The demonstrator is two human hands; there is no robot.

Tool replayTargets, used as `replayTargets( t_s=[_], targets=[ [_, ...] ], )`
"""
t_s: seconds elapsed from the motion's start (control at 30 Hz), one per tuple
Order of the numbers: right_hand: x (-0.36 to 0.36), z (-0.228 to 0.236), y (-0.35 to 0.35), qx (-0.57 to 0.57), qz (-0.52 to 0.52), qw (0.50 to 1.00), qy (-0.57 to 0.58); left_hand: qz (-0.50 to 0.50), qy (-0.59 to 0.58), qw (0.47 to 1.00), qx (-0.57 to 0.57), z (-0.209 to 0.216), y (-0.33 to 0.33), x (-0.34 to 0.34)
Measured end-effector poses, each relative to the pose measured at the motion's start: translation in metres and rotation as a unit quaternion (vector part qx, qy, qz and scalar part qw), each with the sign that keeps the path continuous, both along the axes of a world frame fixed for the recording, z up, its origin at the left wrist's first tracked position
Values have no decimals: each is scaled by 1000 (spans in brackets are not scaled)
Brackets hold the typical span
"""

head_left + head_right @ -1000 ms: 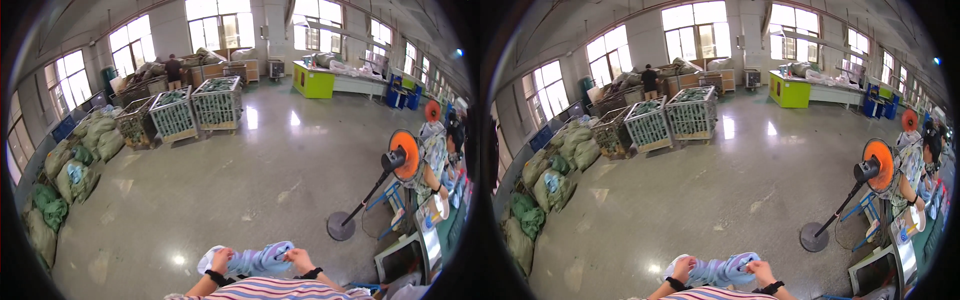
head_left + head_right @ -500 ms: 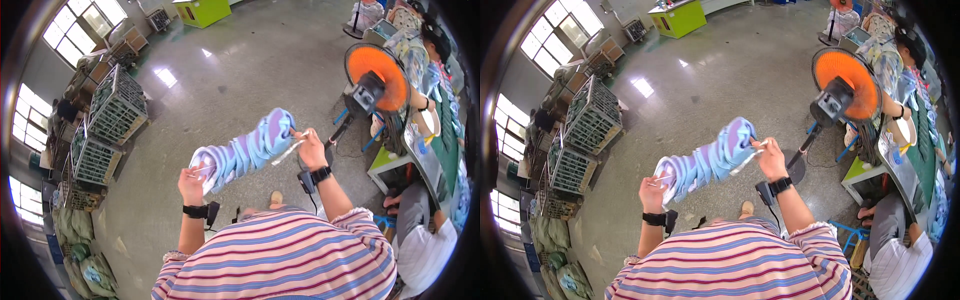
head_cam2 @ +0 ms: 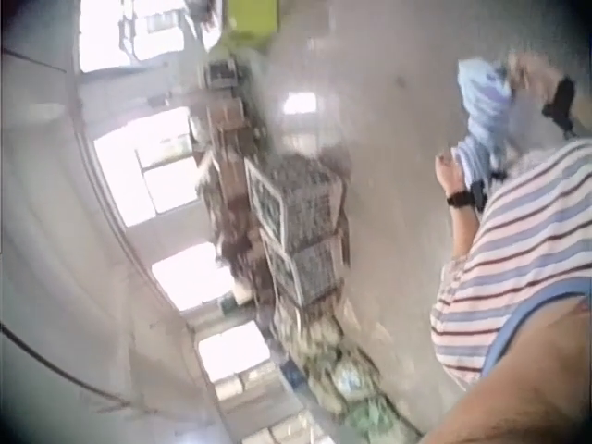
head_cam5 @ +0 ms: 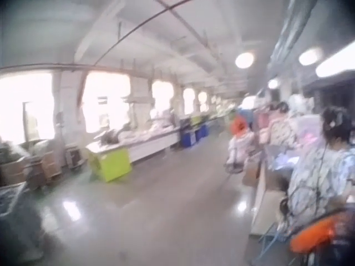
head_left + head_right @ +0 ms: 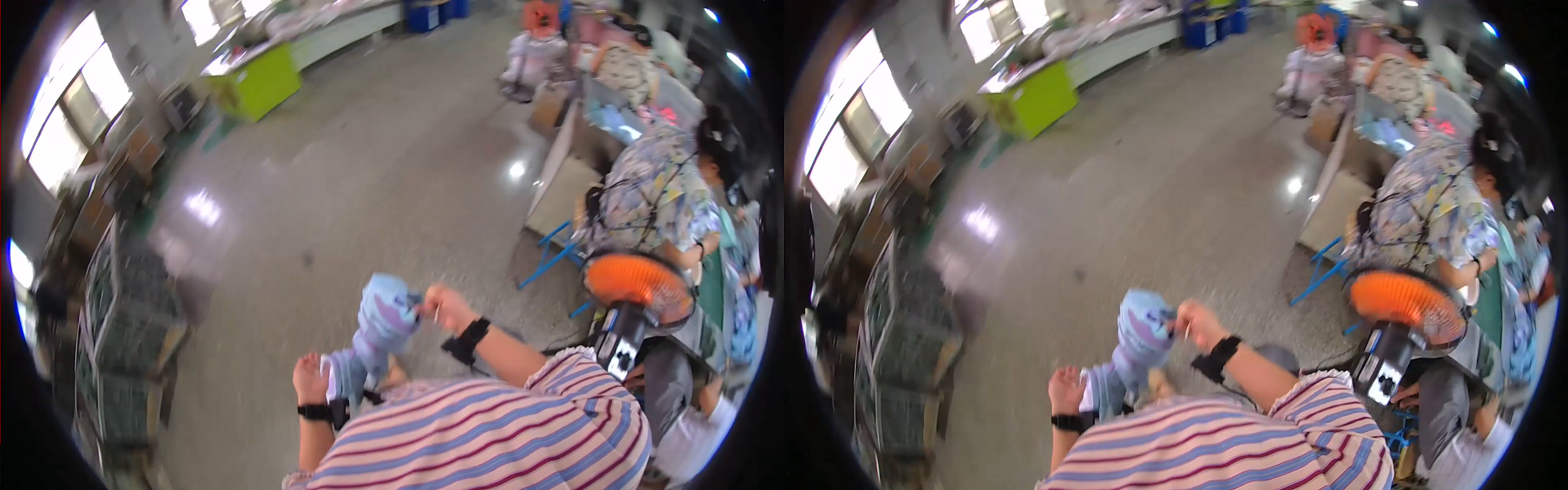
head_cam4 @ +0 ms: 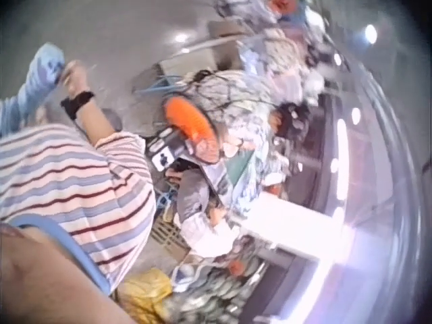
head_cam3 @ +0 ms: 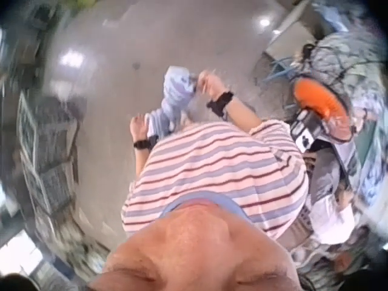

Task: The recorder is sorting and organizing shoe uppers at a manufacturing workstation and placing them in a bin.

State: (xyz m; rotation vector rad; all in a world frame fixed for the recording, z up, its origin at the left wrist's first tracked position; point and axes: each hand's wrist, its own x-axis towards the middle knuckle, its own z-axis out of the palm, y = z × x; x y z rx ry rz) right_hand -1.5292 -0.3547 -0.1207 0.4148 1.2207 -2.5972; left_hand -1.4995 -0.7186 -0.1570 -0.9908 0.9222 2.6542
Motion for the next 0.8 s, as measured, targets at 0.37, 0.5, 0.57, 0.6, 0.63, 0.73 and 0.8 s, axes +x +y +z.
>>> replayTargets(
  t_s=[0.37,0.5,0.57,0.6,0.63,0.73,0.8],
  targets=[
    [-128,-143,68,306,-44,938,-156,-349,164,877,-285,38,206,-275],
    [-182,-121,111,613,119,769,137,-504,107,803,-298,42,301,-352],
    [-214,-72,145,598,116,782,131,-458,505,535,-499,11,324,-415],
    [-225,-85,184,601,34,796,58,-436,598,502,-447,39,373,-431],
    [-238,-47,213,532,-68,840,83,-516,467,604,-388,60,404,-455],
    [-250,30,326,690,-219,684,86,-541,502,647,-189,134,532,-512],
    [-254,130,382,370,-319,865,115,-512,522,673,-117,193,622,-544]
  ],
)
